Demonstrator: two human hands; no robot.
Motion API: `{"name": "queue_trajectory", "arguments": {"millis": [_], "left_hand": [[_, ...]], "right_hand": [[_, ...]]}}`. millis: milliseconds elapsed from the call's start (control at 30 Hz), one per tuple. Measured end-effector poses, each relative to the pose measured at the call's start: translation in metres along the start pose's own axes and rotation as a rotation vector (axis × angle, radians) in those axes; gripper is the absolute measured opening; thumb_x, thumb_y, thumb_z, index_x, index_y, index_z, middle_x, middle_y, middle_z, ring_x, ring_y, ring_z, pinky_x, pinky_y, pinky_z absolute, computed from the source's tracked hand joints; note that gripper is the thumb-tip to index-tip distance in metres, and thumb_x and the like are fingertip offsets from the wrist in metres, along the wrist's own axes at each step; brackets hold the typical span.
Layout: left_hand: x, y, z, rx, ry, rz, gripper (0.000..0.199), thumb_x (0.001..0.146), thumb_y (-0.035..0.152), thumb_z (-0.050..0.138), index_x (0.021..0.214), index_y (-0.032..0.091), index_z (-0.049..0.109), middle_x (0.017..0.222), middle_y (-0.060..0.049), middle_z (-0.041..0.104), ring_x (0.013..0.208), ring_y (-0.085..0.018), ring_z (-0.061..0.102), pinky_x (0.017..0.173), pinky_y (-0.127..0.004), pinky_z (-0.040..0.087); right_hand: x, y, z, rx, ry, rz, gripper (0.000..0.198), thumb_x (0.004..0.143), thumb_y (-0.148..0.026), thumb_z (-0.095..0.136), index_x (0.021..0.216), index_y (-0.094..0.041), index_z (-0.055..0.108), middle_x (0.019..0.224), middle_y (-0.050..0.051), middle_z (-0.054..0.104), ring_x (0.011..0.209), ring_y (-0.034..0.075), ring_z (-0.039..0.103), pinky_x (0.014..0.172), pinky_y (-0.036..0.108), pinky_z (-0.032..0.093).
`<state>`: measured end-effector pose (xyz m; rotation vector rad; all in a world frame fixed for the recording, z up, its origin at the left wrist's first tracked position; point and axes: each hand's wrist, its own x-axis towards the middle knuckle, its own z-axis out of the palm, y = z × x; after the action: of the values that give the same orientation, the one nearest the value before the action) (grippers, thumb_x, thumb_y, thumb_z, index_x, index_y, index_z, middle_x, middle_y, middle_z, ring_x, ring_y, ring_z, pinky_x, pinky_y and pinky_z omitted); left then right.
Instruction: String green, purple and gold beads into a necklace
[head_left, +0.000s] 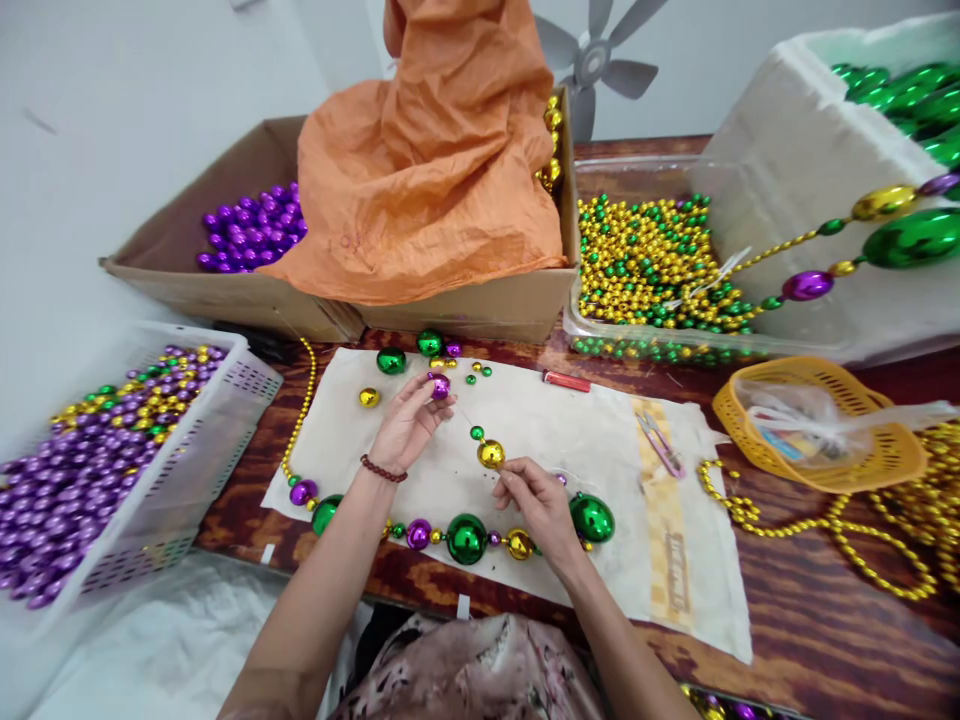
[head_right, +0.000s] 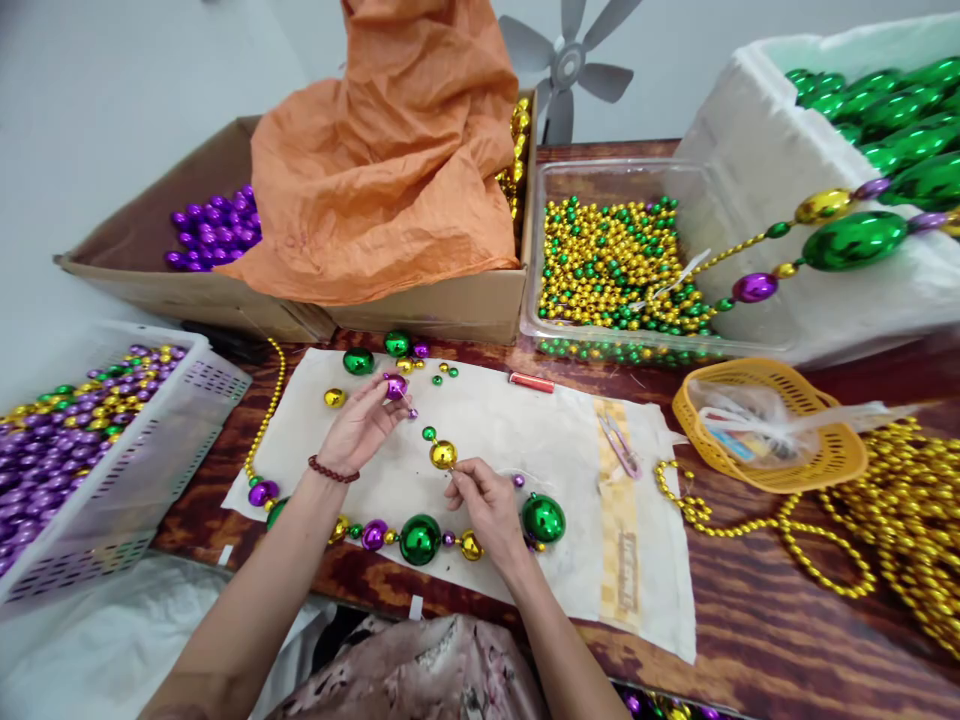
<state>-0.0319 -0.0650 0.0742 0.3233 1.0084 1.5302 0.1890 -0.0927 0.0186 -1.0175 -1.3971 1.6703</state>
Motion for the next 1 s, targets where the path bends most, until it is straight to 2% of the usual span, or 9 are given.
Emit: {"name": "queue_trajectory", "arguments": {"millis": [200, 333, 633, 733, 1000], "left_hand": [[0.0, 0.005, 0.005, -0.134, 0.111, -0.07, 0.015, 0.093, 0.025, 0.066, 0.102, 0.014, 0.07, 0.087, -0.007, 0.074, 0.08, -0.015, 0.072, 0.077, -0.027, 0.06], [-0.001, 0.005, 0.01, -0.186, 0.154, -0.104, 0.019, 0.099, 0.023, 0.055, 0.097, 0.011, 0.07, 0.085, -0.009, 0.074, 0.076, -0.014, 0.071, 0.074, -0.026, 0.06], [-0.003, 0.003, 0.012, -0.199, 0.143, -0.092, 0.013, 0.096, 0.021, 0.061, 0.096, 0.013, 0.07, 0.086, -0.007, 0.074, 0.078, -0.014, 0.071, 0.077, -0.027, 0.06], [-0.006, -0.001, 0.012, -0.157, 0.117, -0.058, 0.011, 0.093, 0.023, 0.066, 0.099, 0.014, 0.07, 0.088, -0.007, 0.074, 0.079, -0.014, 0.072, 0.079, -0.028, 0.06], [-0.025, -0.023, 0.02, -0.032, -0.053, 0.024, 0.03, 0.083, 0.03, 0.079, 0.11, 0.018, 0.071, 0.093, -0.003, 0.072, 0.083, -0.017, 0.072, 0.083, -0.032, 0.057]], "right_hand": [[-0.004, 0.0, 0.002, -0.054, -0.02, -0.021, 0.017, 0.094, -0.034, 0.057, 0.086, -0.021, 0.064, 0.066, 0.0, 0.069, 0.054, 0.014, 0.065, 0.055, 0.025, 0.052], [-0.004, -0.001, 0.003, -0.072, -0.016, -0.017, 0.017, 0.093, -0.035, 0.057, 0.086, -0.021, 0.065, 0.066, 0.0, 0.069, 0.052, 0.014, 0.064, 0.054, 0.025, 0.052], [-0.004, 0.001, 0.005, -0.076, -0.001, 0.004, 0.019, 0.093, -0.037, 0.058, 0.085, -0.022, 0.065, 0.066, -0.001, 0.069, 0.053, 0.014, 0.065, 0.055, 0.025, 0.053], [-0.005, 0.001, 0.008, -0.069, 0.01, 0.014, 0.019, 0.094, -0.037, 0.058, 0.085, -0.022, 0.064, 0.066, -0.001, 0.069, 0.054, 0.014, 0.065, 0.056, 0.025, 0.053], [0.006, -0.006, 0.019, -0.006, 0.027, 0.039, 0.022, 0.094, -0.039, 0.056, 0.086, -0.02, 0.064, 0.07, 0.0, 0.069, 0.056, 0.013, 0.064, 0.056, 0.024, 0.048]]}}
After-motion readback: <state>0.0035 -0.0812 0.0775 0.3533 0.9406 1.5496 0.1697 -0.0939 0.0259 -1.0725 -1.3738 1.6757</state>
